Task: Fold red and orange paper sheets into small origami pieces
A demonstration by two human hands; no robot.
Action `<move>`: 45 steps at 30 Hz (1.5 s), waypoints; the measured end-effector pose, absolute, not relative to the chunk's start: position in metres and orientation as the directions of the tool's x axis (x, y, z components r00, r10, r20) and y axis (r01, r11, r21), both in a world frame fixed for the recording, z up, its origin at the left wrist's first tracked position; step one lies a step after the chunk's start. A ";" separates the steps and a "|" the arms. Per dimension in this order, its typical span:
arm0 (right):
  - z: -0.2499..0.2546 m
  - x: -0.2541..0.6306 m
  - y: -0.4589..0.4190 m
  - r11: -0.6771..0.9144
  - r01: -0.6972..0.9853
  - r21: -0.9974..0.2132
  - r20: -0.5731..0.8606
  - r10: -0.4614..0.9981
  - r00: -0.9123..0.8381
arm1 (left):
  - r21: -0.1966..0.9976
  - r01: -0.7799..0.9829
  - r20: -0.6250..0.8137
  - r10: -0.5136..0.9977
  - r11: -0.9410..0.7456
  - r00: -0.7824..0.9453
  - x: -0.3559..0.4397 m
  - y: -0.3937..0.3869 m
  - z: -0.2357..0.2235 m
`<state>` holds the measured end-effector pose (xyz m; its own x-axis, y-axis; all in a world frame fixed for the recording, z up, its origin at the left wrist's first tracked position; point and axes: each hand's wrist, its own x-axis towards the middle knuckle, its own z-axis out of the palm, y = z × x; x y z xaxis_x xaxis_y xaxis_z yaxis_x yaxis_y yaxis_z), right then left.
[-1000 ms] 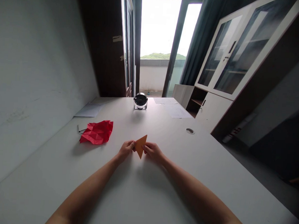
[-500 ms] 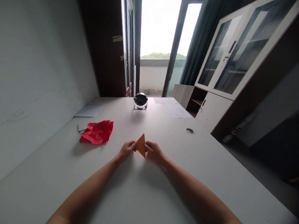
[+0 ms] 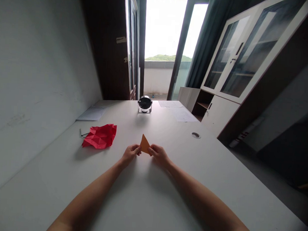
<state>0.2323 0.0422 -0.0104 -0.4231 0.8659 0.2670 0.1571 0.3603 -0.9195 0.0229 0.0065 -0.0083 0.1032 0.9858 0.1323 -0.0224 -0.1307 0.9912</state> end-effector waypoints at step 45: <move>-0.004 0.233 0.039 0.244 0.011 -0.970 0.209 0.852 -0.480 | 0.989 -0.018 0.149 0.977 -0.148 0.152 0.022 0.010 -0.018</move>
